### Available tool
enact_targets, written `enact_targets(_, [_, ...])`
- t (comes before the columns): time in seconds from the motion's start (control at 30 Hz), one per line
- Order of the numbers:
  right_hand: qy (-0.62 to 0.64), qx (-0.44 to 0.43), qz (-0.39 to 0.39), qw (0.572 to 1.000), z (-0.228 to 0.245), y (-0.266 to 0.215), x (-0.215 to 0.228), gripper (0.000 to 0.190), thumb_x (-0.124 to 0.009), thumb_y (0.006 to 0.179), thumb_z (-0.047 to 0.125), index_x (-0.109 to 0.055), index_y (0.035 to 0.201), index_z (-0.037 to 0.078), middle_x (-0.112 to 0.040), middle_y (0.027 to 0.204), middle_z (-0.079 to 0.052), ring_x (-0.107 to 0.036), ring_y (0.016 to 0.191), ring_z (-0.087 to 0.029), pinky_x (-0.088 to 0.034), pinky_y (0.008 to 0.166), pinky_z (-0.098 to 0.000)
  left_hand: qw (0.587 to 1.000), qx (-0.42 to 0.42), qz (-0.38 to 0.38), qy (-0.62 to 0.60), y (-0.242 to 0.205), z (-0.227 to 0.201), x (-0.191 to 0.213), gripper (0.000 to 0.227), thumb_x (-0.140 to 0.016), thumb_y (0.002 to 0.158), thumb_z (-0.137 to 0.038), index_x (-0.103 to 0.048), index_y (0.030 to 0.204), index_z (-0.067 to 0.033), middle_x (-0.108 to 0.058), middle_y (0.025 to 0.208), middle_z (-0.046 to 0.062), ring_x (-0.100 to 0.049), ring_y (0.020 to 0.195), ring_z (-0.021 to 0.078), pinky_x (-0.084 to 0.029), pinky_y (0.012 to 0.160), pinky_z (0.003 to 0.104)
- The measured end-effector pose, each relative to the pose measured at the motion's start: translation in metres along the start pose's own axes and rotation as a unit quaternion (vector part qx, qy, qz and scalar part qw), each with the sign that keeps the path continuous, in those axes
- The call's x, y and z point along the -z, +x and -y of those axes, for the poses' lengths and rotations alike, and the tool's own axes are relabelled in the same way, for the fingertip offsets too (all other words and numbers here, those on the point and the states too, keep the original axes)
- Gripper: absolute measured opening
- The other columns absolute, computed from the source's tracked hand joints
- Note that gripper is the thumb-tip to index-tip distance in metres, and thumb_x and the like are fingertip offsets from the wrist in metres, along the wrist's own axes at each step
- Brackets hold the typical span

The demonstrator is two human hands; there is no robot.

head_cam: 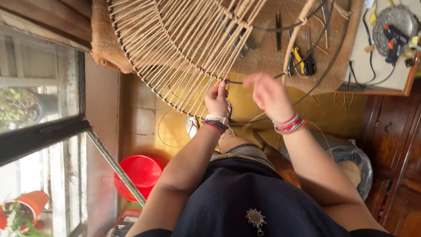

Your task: Weaving thin rattan strips through a circular frame to construct a furniture item

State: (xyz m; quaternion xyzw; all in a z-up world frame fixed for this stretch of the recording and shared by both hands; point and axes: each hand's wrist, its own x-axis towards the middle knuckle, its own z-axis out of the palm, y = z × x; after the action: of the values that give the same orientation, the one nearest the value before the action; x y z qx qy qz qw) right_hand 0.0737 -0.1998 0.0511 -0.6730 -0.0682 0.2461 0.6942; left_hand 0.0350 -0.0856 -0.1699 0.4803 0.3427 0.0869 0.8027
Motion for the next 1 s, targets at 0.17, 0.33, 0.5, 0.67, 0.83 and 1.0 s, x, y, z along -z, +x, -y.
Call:
enact_targets(0.17, [-0.656, -0.072, 0.054, 0.749, -0.096, -0.031, 0.06, 0.015, -0.062, 0.099, 0.027, -0.072, 0.109, 0.023, -0.066, 0.108, -0.006, -0.067, 0.109, -0.033, -0.053, 0.095, -0.0449, 0.983, 0.078, -0.08, 0.147, 0.006, 0.048, 0.005, 0.03, -0.064, 0.102, -0.043, -0.082, 0.087, -0.0245, -0.051, 0.049, -0.007, -0.042, 0.05, 0.0073, -0.039, 0.054, 0.021])
enact_targets(0.33, [-0.543, 0.121, -0.008, 0.831, -0.068, 0.03, 0.053, 0.017, -0.063, 0.099, 0.01, -0.071, 0.113, 0.017, -0.062, 0.108, -0.003, -0.064, 0.111, -0.028, -0.051, 0.096, -0.0409, 0.977, 0.176, -0.098, 0.073, 0.033, 0.084, -0.025, 0.027, -0.059, 0.098, -0.043, -0.072, 0.099, -0.0196, -0.063, 0.066, -0.001, -0.052, 0.06, 0.0139, -0.052, 0.063, 0.033])
enact_targets(0.5, [-0.416, -0.13, 0.083, 0.896, -0.079, 0.105, 0.023, 0.024, -0.061, 0.1, 0.031, -0.077, 0.095, 0.013, -0.075, 0.092, -0.013, -0.07, 0.096, -0.037, -0.055, 0.086, -0.0464, 0.969, 0.233, -0.076, 0.015, 0.067, 0.101, -0.052, 0.034, -0.063, 0.093, -0.041, -0.066, 0.115, -0.0146, -0.074, 0.082, 0.003, -0.062, 0.07, 0.0173, -0.06, 0.071, 0.04])
enact_targets(0.67, [-0.078, -0.265, -0.135, 0.952, -0.087, 0.133, 0.021, 0.035, -0.076, 0.093, 0.027, -0.066, 0.116, 0.003, -0.075, 0.092, -0.018, -0.078, 0.077, -0.028, -0.066, 0.069, -0.0413, 0.973, 0.208, -0.02, 0.095, 0.049, 0.054, -0.05, 0.028, -0.069, 0.093, -0.035, -0.071, 0.112, -0.0141, -0.075, 0.092, 0.006, -0.072, 0.078, 0.019, -0.057, 0.077, 0.035])
enact_targets(0.83, [0.076, -0.116, -0.199, 0.97, 0.025, 0.064, -0.001, 0.023, -0.069, 0.098, 0.025, -0.064, 0.111, 0.006, -0.073, 0.1, -0.018, -0.077, 0.092, -0.032, -0.065, 0.087, -0.0497, 0.978, 0.181, 0.046, 0.09, -0.055, -0.052, -0.005, 0.029, -0.066, 0.099, -0.034, -0.074, 0.119, -0.0145, -0.075, 0.107, 0.007, -0.071, 0.097, 0.0188, -0.05, 0.091, 0.033])
enact_targets(1.0, [-0.077, -0.154, -0.147, 0.974, 0.065, -0.037, -0.075, 0.013, -0.07, 0.094, 0.019, -0.072, 0.086, 0.009, -0.073, 0.073, -0.003, -0.066, 0.069, -0.008, -0.055, 0.063, -0.0231, 0.867, 0.298, 0.202, -0.345, -0.091, -0.139, 0.04, 0.058, -0.038, 0.11, -0.046, -0.047, 0.149, -0.0039, -0.067, 0.131, 0.021, -0.065, 0.122, 0.0354, -0.055, 0.099, 0.046])
